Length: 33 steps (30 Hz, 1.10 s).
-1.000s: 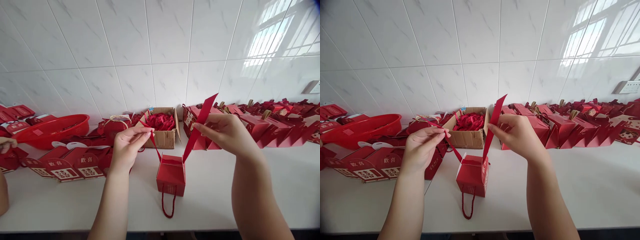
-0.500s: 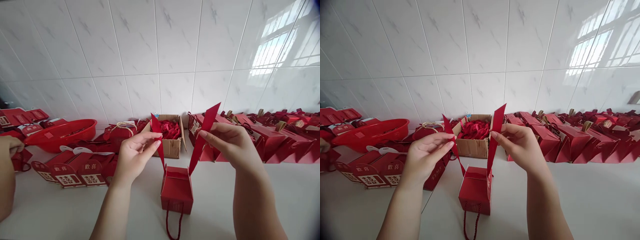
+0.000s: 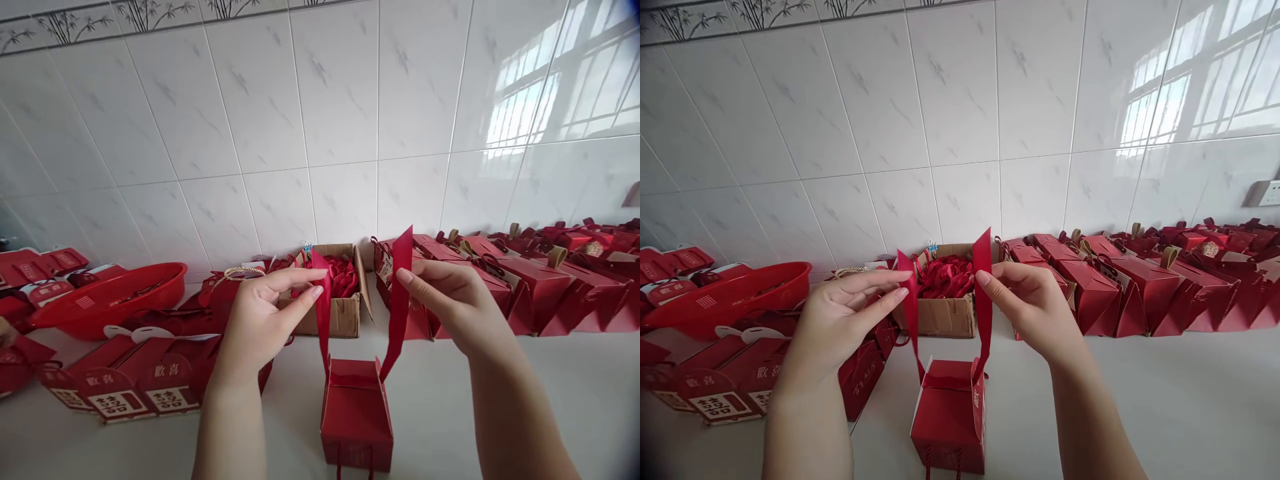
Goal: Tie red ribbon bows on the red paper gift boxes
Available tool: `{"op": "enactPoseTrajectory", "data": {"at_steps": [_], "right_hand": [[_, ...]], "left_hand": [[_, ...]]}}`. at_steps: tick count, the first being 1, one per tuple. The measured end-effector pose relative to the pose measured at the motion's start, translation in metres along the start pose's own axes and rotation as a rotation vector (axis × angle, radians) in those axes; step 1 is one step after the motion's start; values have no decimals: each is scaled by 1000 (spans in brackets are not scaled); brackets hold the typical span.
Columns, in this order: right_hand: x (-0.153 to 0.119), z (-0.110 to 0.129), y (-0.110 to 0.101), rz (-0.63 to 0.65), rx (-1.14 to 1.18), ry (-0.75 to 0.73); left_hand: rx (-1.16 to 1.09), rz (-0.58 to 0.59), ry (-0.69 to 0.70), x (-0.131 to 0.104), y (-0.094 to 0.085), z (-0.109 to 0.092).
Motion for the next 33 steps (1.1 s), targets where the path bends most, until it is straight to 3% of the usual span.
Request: {"op": "enactPoseTrajectory", "data": {"at_steps": [7,16,33], "right_hand": [[3,-3,2,-96,-73,-42],[6,-5,12,-59,43,-87],[5,-3,12,-166,53,-134]], "left_hand": [[53,-42,63,0,-9,0],[43,-133,132,1,-15,-2],[-26,-138,130,-1,0,-4]]}}
Point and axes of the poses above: each hand's wrist, its own x-axis towards the middle knuckle, its own y-axis out of the palm, z = x × y, the point moved 6 cm from there along x, towards the middle knuckle, and after that the axes turned 2 degrees about -z, right-handed, at the moved point
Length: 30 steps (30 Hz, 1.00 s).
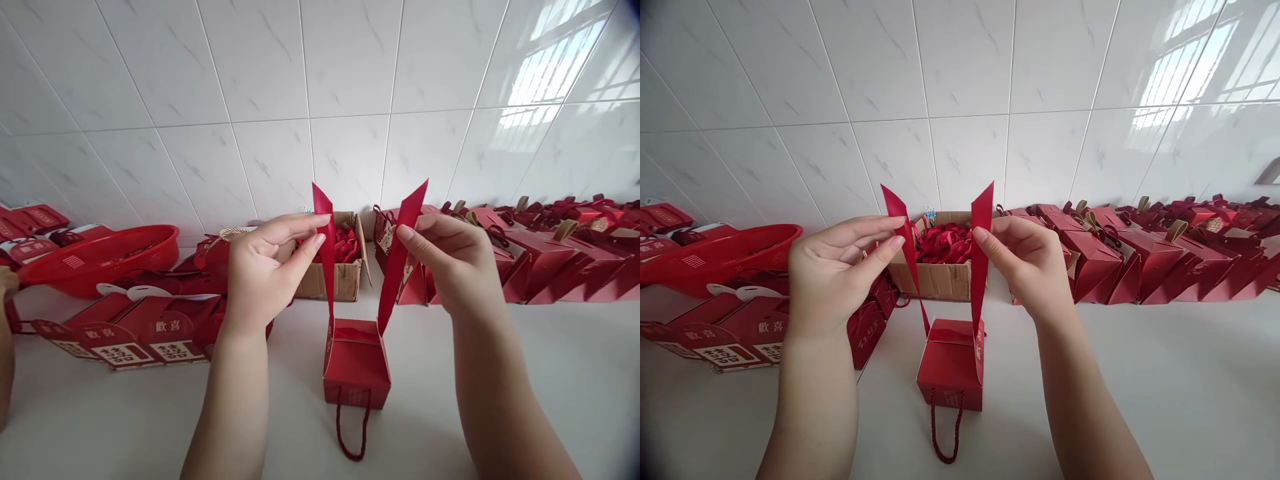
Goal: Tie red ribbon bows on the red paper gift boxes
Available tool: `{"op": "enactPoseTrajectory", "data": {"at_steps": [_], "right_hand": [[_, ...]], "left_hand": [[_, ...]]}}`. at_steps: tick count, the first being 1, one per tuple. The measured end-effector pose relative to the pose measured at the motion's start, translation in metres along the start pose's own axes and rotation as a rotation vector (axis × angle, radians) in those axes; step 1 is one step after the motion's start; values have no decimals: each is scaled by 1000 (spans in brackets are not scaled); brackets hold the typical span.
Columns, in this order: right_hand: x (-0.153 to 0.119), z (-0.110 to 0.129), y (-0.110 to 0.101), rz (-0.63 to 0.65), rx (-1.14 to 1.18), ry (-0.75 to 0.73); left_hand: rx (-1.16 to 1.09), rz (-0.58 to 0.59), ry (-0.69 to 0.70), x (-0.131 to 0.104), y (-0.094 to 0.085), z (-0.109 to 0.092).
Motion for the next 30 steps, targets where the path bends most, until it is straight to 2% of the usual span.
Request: {"op": "enactPoseTrajectory", "data": {"at_steps": [3,7,13,18,30], "right_hand": [[1,-2,0,-30,-7,-4],[3,-7,-2,-110,-5,-14],[4,-13,-7,-163,3,-46],[7,-15,-11,-222,-62,-83],[14,-26,-12,-195,-74,-42]], "left_hand": [[-17,24,-3,0,2,3],[0,-1,-3,1,3,6],[24,-4,0,3,6,8],[46,15,-25,5,8,12],[-3,125,-63,5,16,24]]}}
Point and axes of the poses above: each hand's wrist, its own x-axis towards the middle knuckle, its own y-axis out of the palm, z = x × y, the point moved 6 cm from there along x, towards the middle knuckle, and after that the axes turned 2 degrees about -z, right-handed, at the moved point
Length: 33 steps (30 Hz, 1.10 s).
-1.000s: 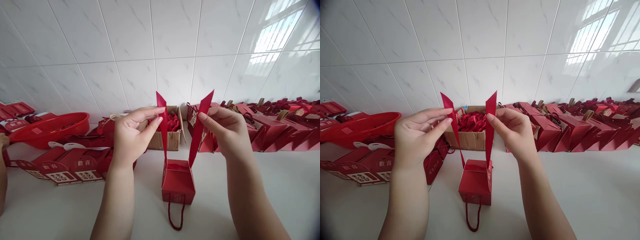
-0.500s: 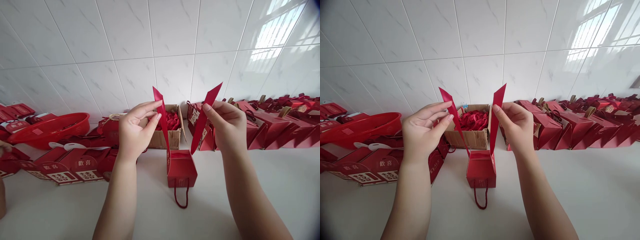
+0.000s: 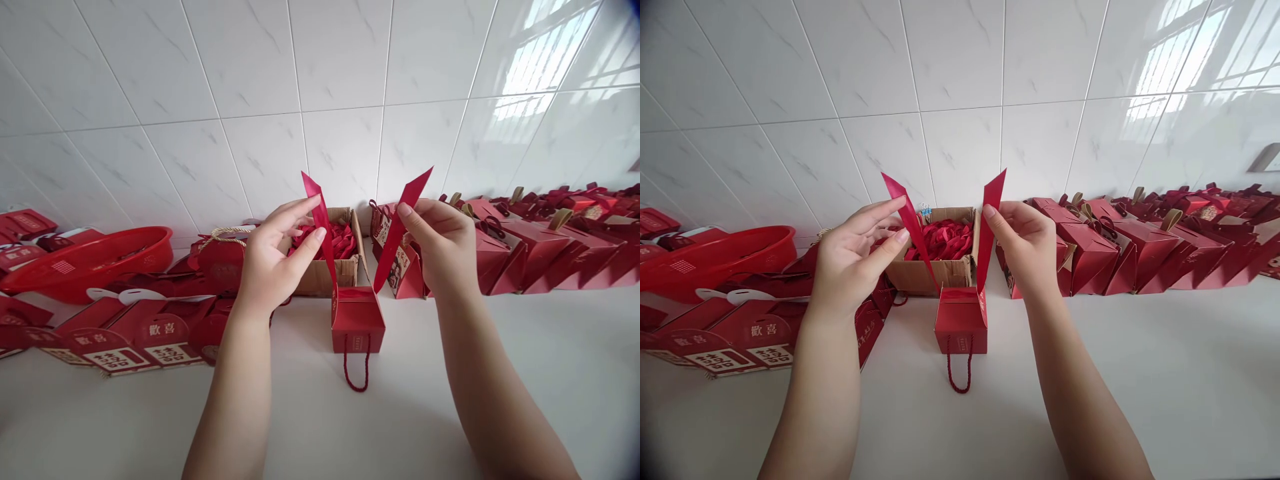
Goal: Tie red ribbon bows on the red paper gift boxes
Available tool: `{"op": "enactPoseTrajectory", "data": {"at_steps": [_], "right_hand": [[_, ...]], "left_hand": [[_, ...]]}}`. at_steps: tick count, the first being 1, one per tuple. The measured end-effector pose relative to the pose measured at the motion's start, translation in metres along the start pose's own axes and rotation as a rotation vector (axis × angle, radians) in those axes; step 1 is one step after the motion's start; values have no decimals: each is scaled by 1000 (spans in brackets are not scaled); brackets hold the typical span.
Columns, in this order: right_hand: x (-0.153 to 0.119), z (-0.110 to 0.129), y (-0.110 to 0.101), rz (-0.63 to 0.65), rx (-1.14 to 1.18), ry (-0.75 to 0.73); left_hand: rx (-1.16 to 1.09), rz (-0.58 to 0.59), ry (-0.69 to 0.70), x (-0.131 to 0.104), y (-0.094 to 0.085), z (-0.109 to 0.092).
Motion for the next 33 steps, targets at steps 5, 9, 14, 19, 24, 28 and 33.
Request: {"op": "enactPoseTrajectory", "data": {"at_steps": [5,9,14,19,24,28,33], "right_hand": [[2,-2,-1,-3,-3,4],[2,0,-2,-11,6,3],[0,3,-3,-15,15,5],[-2,2,-1,-5,36,38],[-3,4,0,-1,68,39],[-3,6,0,-13,74,12],[-2,7,1,-16,94,-23]], "left_hand": [[-34,-14,-24,0,0,5],[-14,-16,-27,0,-3,3],[-17,-39,-24,1,-6,0],[-64,-109,-35,1,-9,4],[-106,-143,-41,1,-10,6],[-94,-134,-42,1,-9,3],[-76,-134,-4,0,-9,1]]}}
Point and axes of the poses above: each hand's wrist, its own x-axis towards the middle knuckle, its own y-axis out of the palm, z = x × y, the point moved 6 cm from there along x, towards the middle knuckle, and after that the axes turned 2 degrees about -z, right-handed, at the moved point
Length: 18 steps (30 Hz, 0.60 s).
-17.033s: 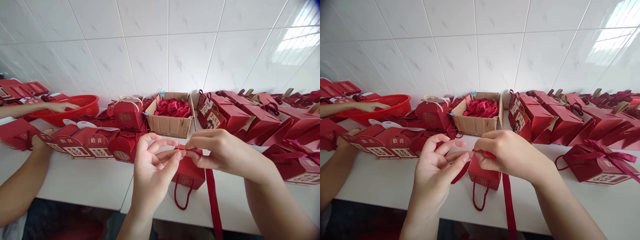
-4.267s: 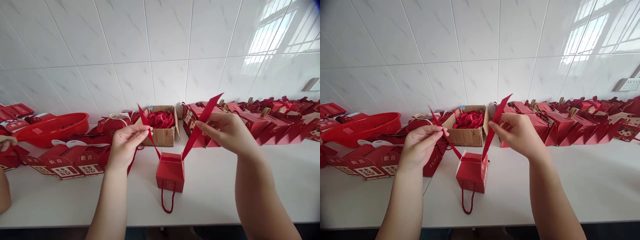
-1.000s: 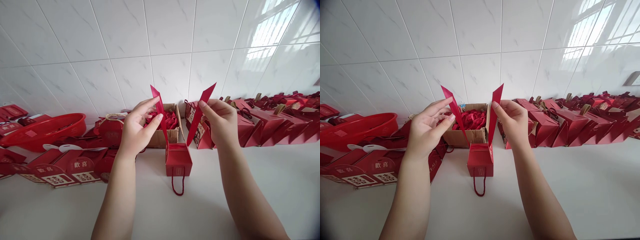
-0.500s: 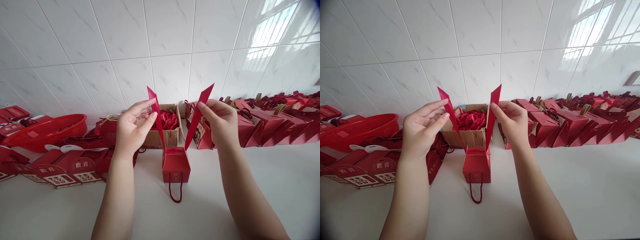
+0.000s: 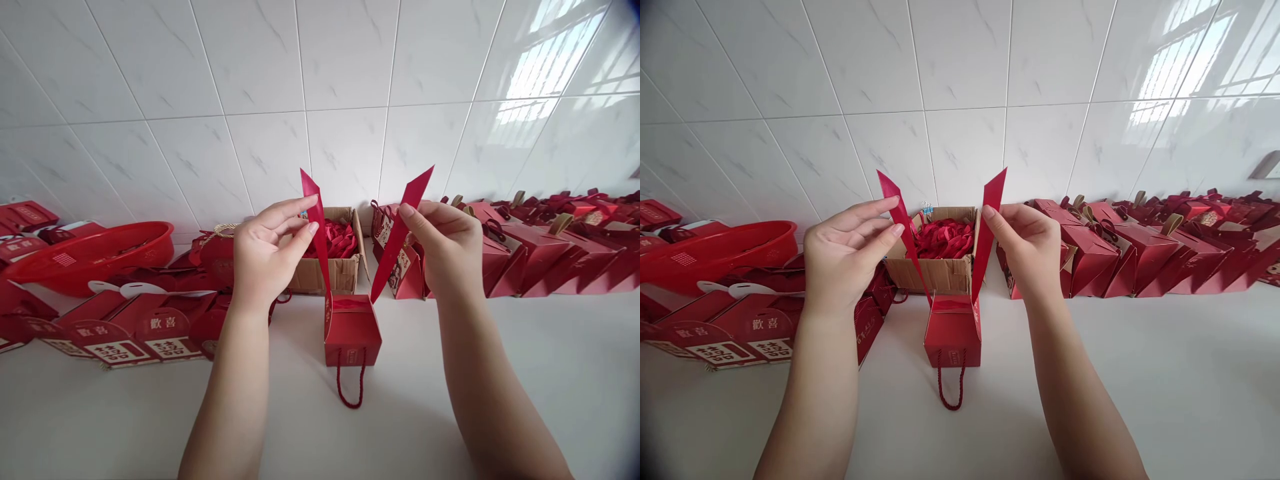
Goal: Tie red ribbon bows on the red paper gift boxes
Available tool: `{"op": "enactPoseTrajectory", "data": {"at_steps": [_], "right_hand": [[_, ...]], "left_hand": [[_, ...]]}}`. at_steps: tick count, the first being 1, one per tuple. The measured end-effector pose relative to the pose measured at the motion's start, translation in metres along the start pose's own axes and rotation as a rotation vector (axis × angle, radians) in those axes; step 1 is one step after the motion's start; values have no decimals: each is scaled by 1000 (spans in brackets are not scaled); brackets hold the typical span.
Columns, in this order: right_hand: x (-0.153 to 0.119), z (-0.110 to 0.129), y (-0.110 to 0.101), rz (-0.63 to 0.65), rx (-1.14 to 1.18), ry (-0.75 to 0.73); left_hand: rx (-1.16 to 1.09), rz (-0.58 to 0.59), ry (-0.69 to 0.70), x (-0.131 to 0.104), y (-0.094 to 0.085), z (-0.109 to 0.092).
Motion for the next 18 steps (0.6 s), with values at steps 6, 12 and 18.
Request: {"op": "enactPoseTrajectory", "data": {"at_steps": [6,12,18], "right_hand": [[0,-1,2,24,2,-3],[-3,-8,13,149,109,104],[-11,-12,28,268,56,168]], "left_hand": [[1,-18,38,-1,1,2],[-99,-26,122,-1,6,-1],[-202,31,-44,-4,18,2]]}}
Point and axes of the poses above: each hand's wrist, its own x-axis towards the middle knuckle, its own y-axis out of the palm, z = x × y, the point moved 6 cm from there along x, towards the middle knuckle, and after that the axes turned 2 degrees about -z, right-handed, at the moved point
